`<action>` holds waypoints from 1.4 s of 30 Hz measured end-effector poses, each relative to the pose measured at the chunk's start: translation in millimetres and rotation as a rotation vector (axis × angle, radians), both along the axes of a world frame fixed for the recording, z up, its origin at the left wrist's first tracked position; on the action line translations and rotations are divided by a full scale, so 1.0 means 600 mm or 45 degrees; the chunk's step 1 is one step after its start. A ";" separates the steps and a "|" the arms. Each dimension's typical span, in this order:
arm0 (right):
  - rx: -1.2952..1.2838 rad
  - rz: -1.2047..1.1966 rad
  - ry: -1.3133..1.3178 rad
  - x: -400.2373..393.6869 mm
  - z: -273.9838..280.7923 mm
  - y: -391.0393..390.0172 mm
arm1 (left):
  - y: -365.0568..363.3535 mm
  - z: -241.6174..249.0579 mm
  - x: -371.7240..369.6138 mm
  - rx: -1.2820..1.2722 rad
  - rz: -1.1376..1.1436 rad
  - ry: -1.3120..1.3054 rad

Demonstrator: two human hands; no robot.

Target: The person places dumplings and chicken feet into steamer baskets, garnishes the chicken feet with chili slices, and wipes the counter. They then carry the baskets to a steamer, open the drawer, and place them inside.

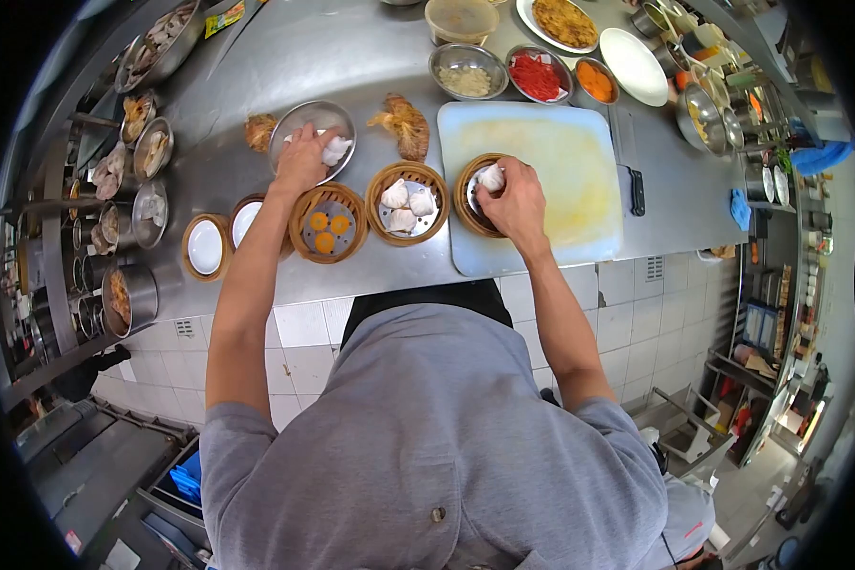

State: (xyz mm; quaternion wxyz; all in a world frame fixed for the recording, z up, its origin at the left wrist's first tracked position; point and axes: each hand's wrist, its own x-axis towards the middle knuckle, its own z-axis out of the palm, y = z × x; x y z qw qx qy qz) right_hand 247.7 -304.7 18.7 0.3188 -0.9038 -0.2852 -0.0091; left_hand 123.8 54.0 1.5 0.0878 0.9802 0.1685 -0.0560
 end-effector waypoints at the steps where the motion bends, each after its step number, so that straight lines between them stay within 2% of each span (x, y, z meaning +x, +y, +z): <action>1: 0.012 -0.009 -0.022 -0.002 0.003 -0.001 | 0.006 -0.001 -0.002 0.008 -0.035 0.012; 4: 0.018 0.003 -0.089 -0.009 0.025 -0.005 | 0.014 0.002 -0.006 0.016 -0.094 -0.059; 7: 0.185 0.024 -0.006 -0.025 0.049 -0.004 | 0.014 0.026 -0.009 -0.092 -0.013 -0.080; 8: 0.209 0.059 0.084 -0.030 0.059 -0.002 | 0.022 0.022 -0.011 -0.157 -0.019 -0.158; 11: 0.485 0.201 0.480 -0.053 0.076 0.025 | -0.008 0.071 -0.007 -0.790 0.115 -0.430; 12: 0.548 0.225 0.667 -0.061 0.072 0.039 | -0.030 0.096 -0.008 -0.911 0.007 -0.493; 14: 0.799 0.360 0.966 -0.079 0.075 0.069 | -0.089 0.128 -0.018 -1.037 -0.126 -0.512; 15: 0.755 0.391 1.093 -0.084 0.082 0.080 | -0.125 0.147 -0.025 -0.974 -0.280 -0.537; 17: 0.811 0.438 1.241 -0.097 0.089 0.108 | -0.188 0.203 -0.037 -0.899 -0.421 -0.371; 19: 0.889 0.363 1.253 -0.114 0.090 0.119 | -0.231 0.222 -0.049 -0.997 -0.399 -0.458; 22: 1.102 0.196 1.298 -0.142 0.091 0.123 | -0.265 0.180 -0.074 -1.375 -0.073 -0.688; 23: 1.190 0.128 1.314 -0.151 0.089 0.122 | -0.267 0.168 -0.081 -1.329 -0.085 -0.667; 26: 0.922 0.106 1.086 -0.168 0.081 0.108 | -0.272 0.143 -0.100 -1.275 -0.126 -0.642; 28: 0.693 0.101 0.840 -0.176 0.110 0.099 | -0.268 0.133 -0.113 -1.190 -0.220 -0.685; 32: 0.723 0.069 0.709 -0.199 0.137 0.092 | -0.281 0.139 -0.122 -1.177 -0.311 -0.673; 38: 0.521 0.046 0.923 -0.206 0.137 0.058 | -0.306 0.117 -0.116 -1.209 -0.325 -0.636; 40: 0.646 0.067 0.958 -0.205 0.122 0.051 | -0.317 0.113 -0.117 -1.268 -0.269 -0.625; 42: 0.828 0.071 1.057 -0.203 0.107 0.046 | -0.333 0.110 -0.109 -1.236 -0.265 -0.790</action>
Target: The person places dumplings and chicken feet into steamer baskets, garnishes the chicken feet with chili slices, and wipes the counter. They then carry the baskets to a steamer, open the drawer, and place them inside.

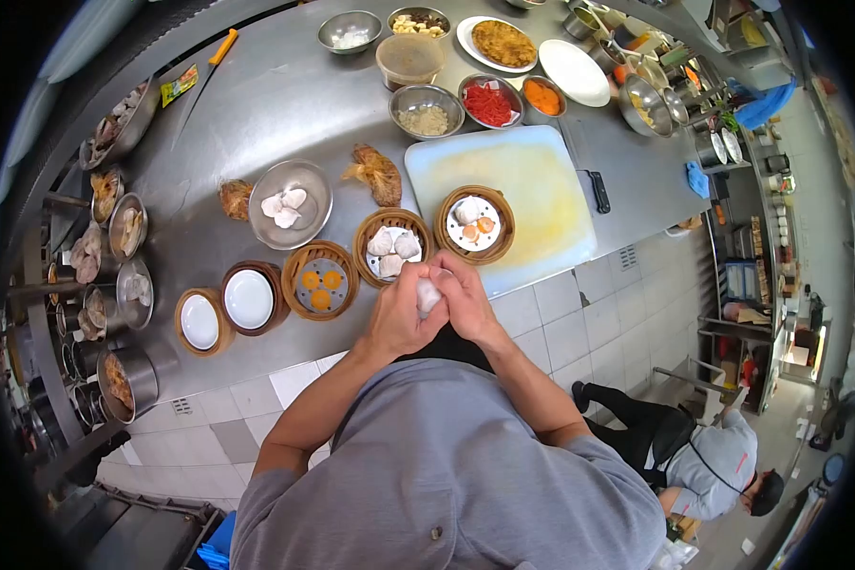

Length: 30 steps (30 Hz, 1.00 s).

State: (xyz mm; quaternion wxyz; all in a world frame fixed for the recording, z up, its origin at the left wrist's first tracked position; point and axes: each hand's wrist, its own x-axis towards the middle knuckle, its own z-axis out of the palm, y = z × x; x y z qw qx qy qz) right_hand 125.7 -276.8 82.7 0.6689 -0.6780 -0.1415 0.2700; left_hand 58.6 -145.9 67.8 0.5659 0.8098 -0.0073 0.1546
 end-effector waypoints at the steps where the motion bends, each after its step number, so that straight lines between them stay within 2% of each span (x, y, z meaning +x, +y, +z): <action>1: 0.106 -0.025 0.090 0.001 -0.006 -0.001 | -0.010 -0.002 0.005 0.000 0.042 -0.069; 7: 0.369 -0.064 0.291 0.056 -0.054 -0.057 | -0.086 -0.012 0.072 0.096 0.229 -0.312; 11: 0.432 -0.058 0.506 0.098 -0.039 -0.117 | -0.159 -0.015 0.111 0.131 0.312 -0.256; 17: 0.503 -0.017 0.552 0.152 -0.059 -0.199 | -0.251 -0.028 0.164 0.114 0.425 -0.228; 20: 0.481 -0.013 0.608 0.178 -0.077 -0.227 | -0.293 -0.043 0.189 0.070 0.513 -0.152; 22: 0.273 0.013 0.699 0.213 -0.108 -0.243 | -0.312 -0.056 0.199 0.039 0.489 -0.015; 24: 0.115 0.142 0.846 0.262 -0.116 -0.274 | -0.328 -0.060 0.213 -0.248 0.499 0.107; 25: 0.140 0.147 0.886 0.278 -0.122 -0.287 | -0.332 -0.062 0.221 -0.390 0.497 0.167; 26: 0.164 0.152 0.926 0.291 -0.132 -0.299 | -0.330 -0.082 0.225 -0.330 0.488 0.186; 29: 0.156 0.218 0.893 0.303 -0.137 -0.325 | -0.332 -0.062 0.238 -0.152 0.396 0.348; 30: 0.176 0.252 0.886 0.303 -0.134 -0.333 | -0.337 -0.067 0.242 -0.310 0.397 0.357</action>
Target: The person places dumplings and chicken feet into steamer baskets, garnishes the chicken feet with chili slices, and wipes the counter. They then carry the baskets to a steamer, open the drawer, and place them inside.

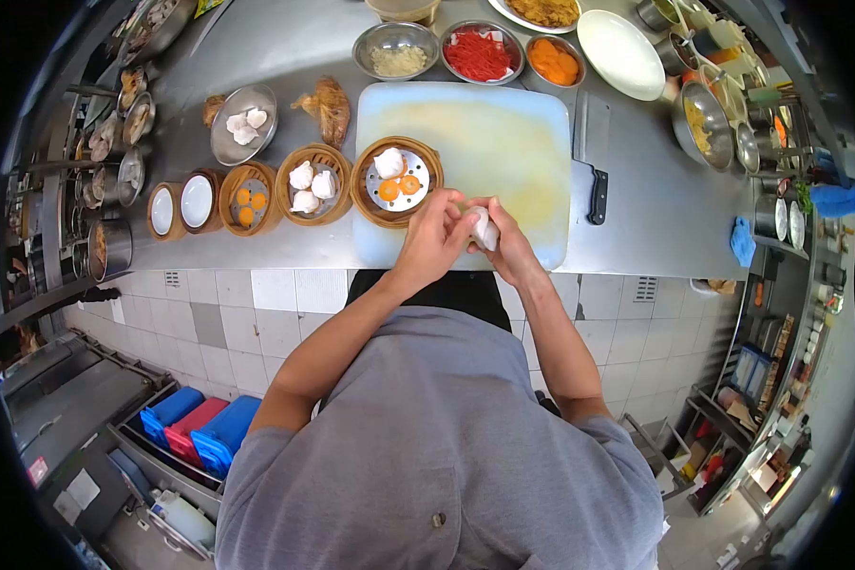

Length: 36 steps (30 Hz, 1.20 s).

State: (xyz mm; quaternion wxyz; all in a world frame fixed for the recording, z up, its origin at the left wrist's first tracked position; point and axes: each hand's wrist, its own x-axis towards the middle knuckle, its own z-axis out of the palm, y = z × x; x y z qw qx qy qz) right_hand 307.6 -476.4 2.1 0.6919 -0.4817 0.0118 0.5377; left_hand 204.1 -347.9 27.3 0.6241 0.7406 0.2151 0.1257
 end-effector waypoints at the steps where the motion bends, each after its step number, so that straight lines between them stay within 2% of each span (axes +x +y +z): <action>1: 0.031 0.025 -0.006 0.001 0.001 -0.006 | -0.005 -0.009 0.004 -0.154 0.025 -0.013; 2: 0.016 0.058 -0.036 0.004 -0.003 -0.013 | -0.008 -0.014 0.007 -0.307 0.052 -0.028; 4: -0.013 0.122 -0.098 0.013 -0.002 -0.024 | -0.009 -0.017 0.007 -0.181 0.098 -0.021; 6: -0.181 -0.237 -0.305 0.028 0.025 -0.027 | -0.006 -0.017 0.003 -0.028 0.098 -0.028; 8: -0.013 -0.591 -0.916 0.049 0.122 -0.031 | -0.002 -0.014 -0.009 0.150 0.055 -0.046; 10: 0.159 -0.954 -1.433 0.061 0.165 -0.043 | -0.004 -0.023 -0.019 0.189 0.022 -0.019; 12: 0.033 -0.995 -1.816 0.071 0.090 -0.036 | -0.005 -0.024 -0.020 0.227 -0.011 -0.026; 14: -0.454 -0.318 -2.163 0.080 -0.005 -0.035 | -0.012 -0.021 -0.019 0.254 -0.038 -0.058; 17: -0.749 0.149 -2.295 0.067 -0.069 -0.034 | -0.017 -0.029 -0.011 0.295 -0.088 0.004; 20: -0.725 0.184 -2.244 0.074 -0.083 -0.033 | -0.023 -0.035 0.014 0.275 -0.094 -0.005; 23: -0.505 -0.343 -1.956 0.079 -0.026 -0.026 | -0.026 -0.032 0.037 0.251 -0.100 -0.013; 25: -0.076 -0.752 -1.624 0.075 0.022 -0.033 | -0.028 -0.024 0.033 0.210 -0.090 0.006; 27: -0.105 -0.619 -1.781 0.082 0.019 -0.039 | -0.026 -0.023 0.039 0.216 -0.090 0.014; 29: -0.610 0.160 -2.335 0.092 -0.052 -0.052 | -0.029 -0.038 0.041 0.250 -0.073 0.029; 32: -0.510 0.217 -2.279 0.101 -0.072 -0.045 | -0.027 -0.068 0.069 0.550 -0.124 -0.146; 35: -0.424 0.185 -2.140 0.098 -0.048 -0.072 | -0.022 -0.064 0.097 0.561 -0.343 -0.089; 36: -0.393 0.154 -2.112 0.109 -0.041 -0.082 | -0.021 -0.080 0.103 0.607 -0.330 -0.085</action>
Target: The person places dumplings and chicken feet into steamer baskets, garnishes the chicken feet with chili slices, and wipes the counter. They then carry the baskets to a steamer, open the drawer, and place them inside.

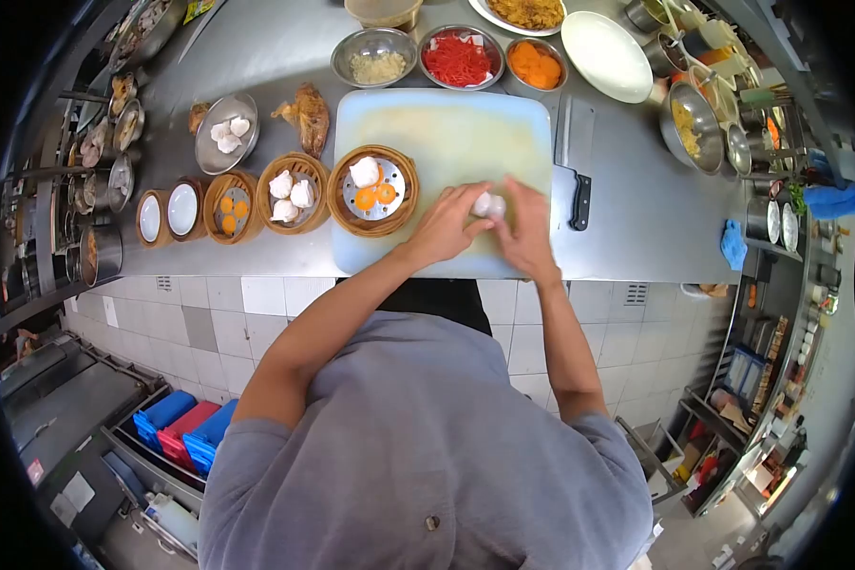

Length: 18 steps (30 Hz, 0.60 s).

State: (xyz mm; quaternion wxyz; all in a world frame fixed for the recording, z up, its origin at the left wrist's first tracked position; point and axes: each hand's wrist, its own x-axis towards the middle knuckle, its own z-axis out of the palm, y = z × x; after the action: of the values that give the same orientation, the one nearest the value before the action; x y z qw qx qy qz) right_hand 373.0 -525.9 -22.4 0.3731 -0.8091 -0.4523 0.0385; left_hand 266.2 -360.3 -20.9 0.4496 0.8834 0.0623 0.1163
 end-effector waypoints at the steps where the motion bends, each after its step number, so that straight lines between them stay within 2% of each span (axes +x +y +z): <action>1: 0.082 -0.235 -0.027 0.020 -0.017 -0.018 | 0.004 -0.009 0.007 -0.052 -0.012 0.013; 2: 0.162 -0.471 -0.051 0.046 -0.035 -0.040 | 0.009 -0.020 0.015 -0.106 -0.024 0.031; 4: -0.130 -0.747 -0.427 0.096 -0.026 -0.070 | -0.001 -0.025 0.014 -0.217 -0.023 0.043; 7: -0.379 -0.796 0.117 0.134 -0.039 -0.098 | -0.021 -0.021 0.028 -0.352 0.040 0.032; 8: -0.373 -0.763 -0.177 0.144 -0.069 -0.106 | -0.027 -0.021 0.027 -0.384 0.080 0.058; 11: -0.416 -0.864 0.522 0.159 -0.066 -0.112 | -0.036 -0.018 0.020 -0.387 0.149 0.083; 12: -0.255 -0.972 0.866 0.146 -0.038 -0.103 | -0.033 -0.016 0.020 -0.370 0.167 0.078; 15: 0.332 -0.842 1.260 0.070 -0.020 -0.114 | -0.025 -0.028 0.017 -0.306 0.114 -0.095; 18: 0.648 -0.813 1.005 -0.041 -0.007 -0.081 | -0.024 -0.029 0.016 -0.329 0.107 -0.095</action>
State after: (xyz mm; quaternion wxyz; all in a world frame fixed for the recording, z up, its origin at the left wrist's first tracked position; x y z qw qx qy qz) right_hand 348.1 -574.3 -26.6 0.6902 -0.7147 -0.0066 0.1130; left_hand 275.5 -374.5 -38.3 0.5563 0.8099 0.0971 0.1589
